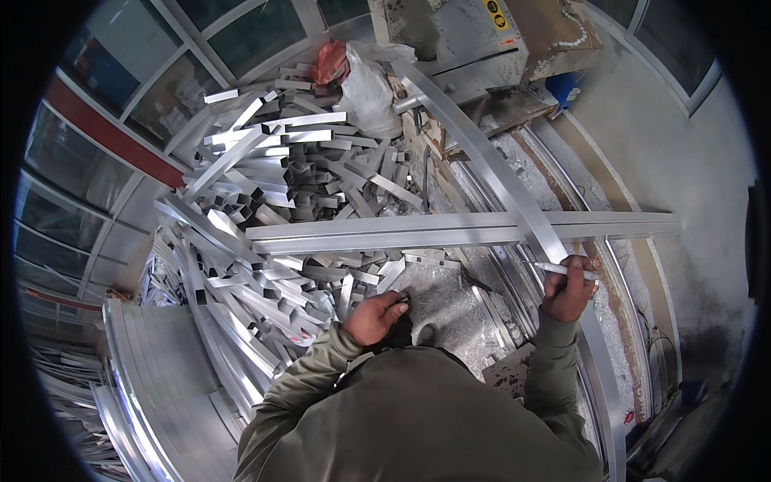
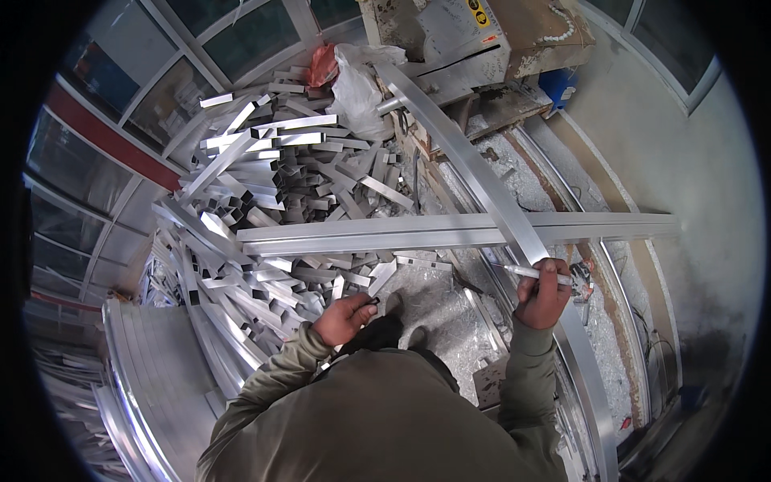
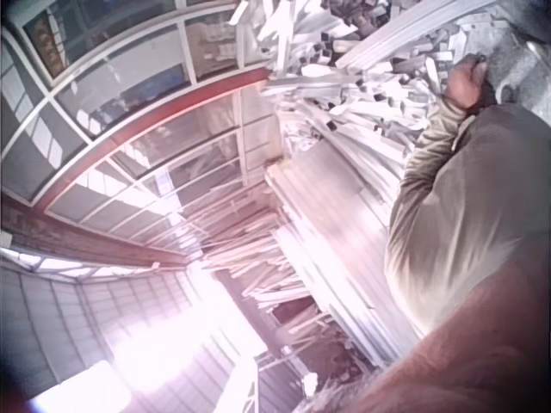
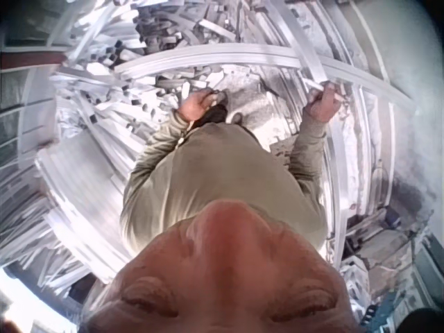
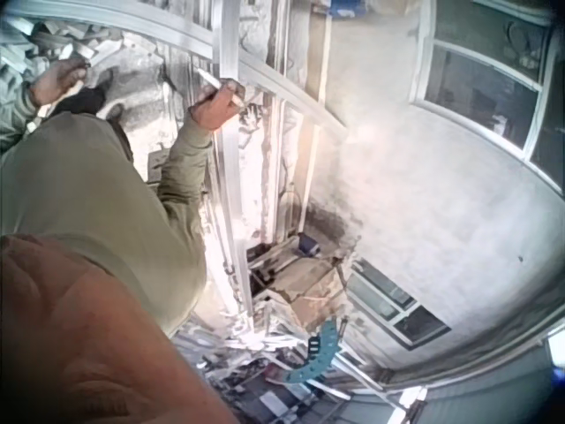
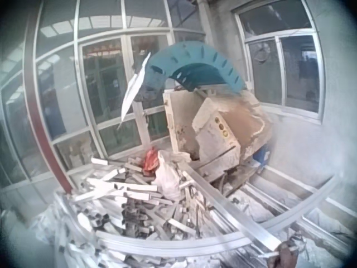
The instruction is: The person selects aluminum profiles from a pile, marks them with a marker, and cuts them using a miter saw. They measure lengths with a tape measure, consult a paper list, and stack the cut pieces.
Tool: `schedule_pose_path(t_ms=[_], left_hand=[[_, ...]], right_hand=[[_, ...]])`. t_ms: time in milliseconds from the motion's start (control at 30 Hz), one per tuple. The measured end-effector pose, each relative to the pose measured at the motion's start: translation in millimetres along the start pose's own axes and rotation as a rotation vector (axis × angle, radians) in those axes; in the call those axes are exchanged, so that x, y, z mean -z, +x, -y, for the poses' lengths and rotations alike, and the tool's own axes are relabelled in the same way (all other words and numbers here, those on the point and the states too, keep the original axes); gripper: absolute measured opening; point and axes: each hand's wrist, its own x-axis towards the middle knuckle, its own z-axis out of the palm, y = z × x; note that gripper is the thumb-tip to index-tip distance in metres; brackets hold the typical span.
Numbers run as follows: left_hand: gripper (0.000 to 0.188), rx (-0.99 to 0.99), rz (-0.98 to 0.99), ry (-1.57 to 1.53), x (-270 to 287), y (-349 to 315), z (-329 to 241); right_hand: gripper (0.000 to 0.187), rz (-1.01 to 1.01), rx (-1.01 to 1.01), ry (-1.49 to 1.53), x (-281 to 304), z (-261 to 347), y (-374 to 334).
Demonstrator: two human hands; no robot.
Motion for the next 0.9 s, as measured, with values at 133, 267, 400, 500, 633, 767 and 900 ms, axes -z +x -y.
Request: schedule_pose_path(t_ms=[133,267,400,500,633,767,900], left_hand=[[0.024,-0.266,-0.128,0.228,28,138,1],[0.025,-0.640,-0.156,0.388,58,301,-33],[0.028,-0.848,-0.202,0.483,75,442,-48],[0.024,-0.770,-0.022,0.634,79,508,-52],[0.029,-0.726,0.043,-0.430,27,549,27],[0.027,-0.760,-0.009,-0.229,9,564,42],[0.026,-0.927,-0.181,0.307,51,542,2]], right_hand=[[0.030,-0.072,0.129,-0.159,-31,4,38],[0.029,0.050,0.185,-0.212,-103,0,80],[0.024,0.196,0.109,-0.238,-194,-18,151],[0.021,0.265,0.090,-0.252,-245,-54,213],[0.020,0.229,-0.048,-0.094,-327,-125,286],[0.020,0.086,-0.160,-0.164,-372,-190,356],[0.024,0.065,-0.173,-0.158,-408,-261,397]])
